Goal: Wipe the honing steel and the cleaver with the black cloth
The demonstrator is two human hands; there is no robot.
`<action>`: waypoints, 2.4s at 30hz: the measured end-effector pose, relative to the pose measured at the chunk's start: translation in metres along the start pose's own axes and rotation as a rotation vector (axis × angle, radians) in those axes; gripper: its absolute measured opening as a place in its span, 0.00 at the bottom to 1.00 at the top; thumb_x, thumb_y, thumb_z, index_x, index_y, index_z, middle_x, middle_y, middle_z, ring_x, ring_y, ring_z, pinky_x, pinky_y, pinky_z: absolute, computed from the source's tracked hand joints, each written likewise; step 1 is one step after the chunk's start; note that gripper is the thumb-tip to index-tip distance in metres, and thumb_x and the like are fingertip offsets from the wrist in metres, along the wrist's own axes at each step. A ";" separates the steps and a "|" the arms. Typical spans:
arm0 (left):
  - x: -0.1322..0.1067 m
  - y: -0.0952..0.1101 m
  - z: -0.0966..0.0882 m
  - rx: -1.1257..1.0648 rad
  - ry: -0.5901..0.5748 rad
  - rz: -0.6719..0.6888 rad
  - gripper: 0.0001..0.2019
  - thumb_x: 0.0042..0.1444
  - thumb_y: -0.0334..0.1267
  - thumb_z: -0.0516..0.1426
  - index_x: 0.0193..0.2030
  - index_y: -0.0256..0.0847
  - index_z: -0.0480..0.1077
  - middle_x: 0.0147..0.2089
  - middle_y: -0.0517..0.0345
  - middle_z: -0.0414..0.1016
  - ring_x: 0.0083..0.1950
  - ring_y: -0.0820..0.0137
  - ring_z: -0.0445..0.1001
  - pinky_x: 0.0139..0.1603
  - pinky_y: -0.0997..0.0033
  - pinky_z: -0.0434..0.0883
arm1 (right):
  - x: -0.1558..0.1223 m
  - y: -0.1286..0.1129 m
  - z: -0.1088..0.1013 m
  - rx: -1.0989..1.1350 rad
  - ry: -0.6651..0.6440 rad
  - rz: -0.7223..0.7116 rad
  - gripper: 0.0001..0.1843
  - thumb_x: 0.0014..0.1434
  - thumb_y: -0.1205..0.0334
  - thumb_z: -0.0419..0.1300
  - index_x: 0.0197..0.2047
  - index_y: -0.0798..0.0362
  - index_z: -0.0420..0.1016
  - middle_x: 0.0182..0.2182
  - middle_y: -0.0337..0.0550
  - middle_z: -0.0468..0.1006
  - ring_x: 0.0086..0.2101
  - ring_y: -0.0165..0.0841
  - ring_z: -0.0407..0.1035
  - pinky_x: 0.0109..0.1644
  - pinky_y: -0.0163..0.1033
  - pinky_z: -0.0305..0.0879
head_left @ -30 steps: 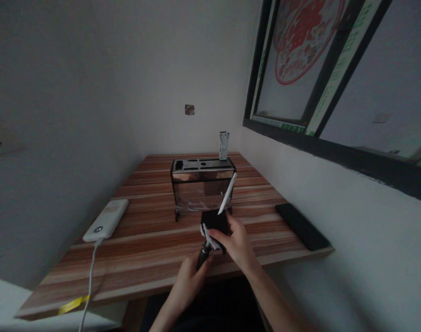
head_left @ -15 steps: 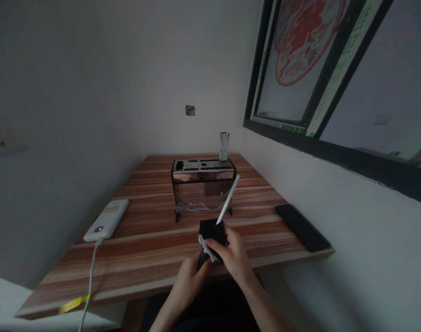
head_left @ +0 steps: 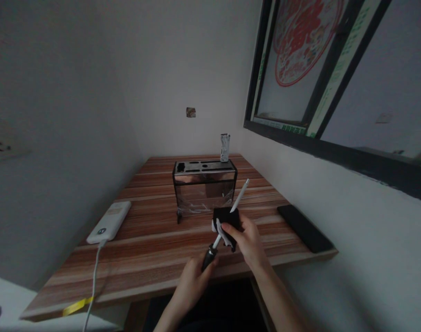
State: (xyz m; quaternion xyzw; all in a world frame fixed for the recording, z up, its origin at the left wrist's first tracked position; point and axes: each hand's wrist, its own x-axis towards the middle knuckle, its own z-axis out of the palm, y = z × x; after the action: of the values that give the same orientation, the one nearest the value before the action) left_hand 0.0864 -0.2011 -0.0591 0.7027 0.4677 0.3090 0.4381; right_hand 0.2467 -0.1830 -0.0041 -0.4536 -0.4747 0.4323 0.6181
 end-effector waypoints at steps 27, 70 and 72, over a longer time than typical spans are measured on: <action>-0.008 -0.004 0.000 0.056 0.034 -0.006 0.20 0.52 0.54 0.52 0.29 0.38 0.71 0.26 0.60 0.70 0.32 0.68 0.66 0.34 0.76 0.63 | 0.073 -0.078 -0.067 0.254 0.483 -0.381 0.15 0.39 0.58 0.70 0.31 0.55 0.77 0.29 0.39 0.80 0.29 0.31 0.73 0.35 0.36 0.69; 0.092 0.167 -0.229 1.244 0.682 0.289 0.11 0.58 0.44 0.49 0.41 0.42 0.67 0.32 0.57 0.73 0.31 0.65 0.72 0.29 0.75 0.57 | 0.025 0.074 -0.053 -0.099 0.099 0.071 0.32 0.46 0.31 0.55 0.40 0.47 0.79 0.43 0.44 0.79 0.48 0.44 0.69 0.55 0.44 0.62; 0.098 0.187 -0.249 1.407 0.660 0.360 0.10 0.58 0.44 0.51 0.40 0.43 0.68 0.36 0.54 0.74 0.35 0.63 0.73 0.31 0.72 0.59 | 0.029 0.076 -0.056 -0.076 0.111 0.110 0.34 0.43 0.29 0.55 0.40 0.48 0.79 0.43 0.44 0.79 0.48 0.45 0.68 0.55 0.45 0.61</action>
State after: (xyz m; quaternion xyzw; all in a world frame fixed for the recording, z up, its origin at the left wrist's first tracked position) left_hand -0.0154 -0.0619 0.2183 0.7514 0.5378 0.1995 -0.3262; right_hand 0.2985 -0.1470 -0.0804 -0.5254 -0.4299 0.4215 0.6013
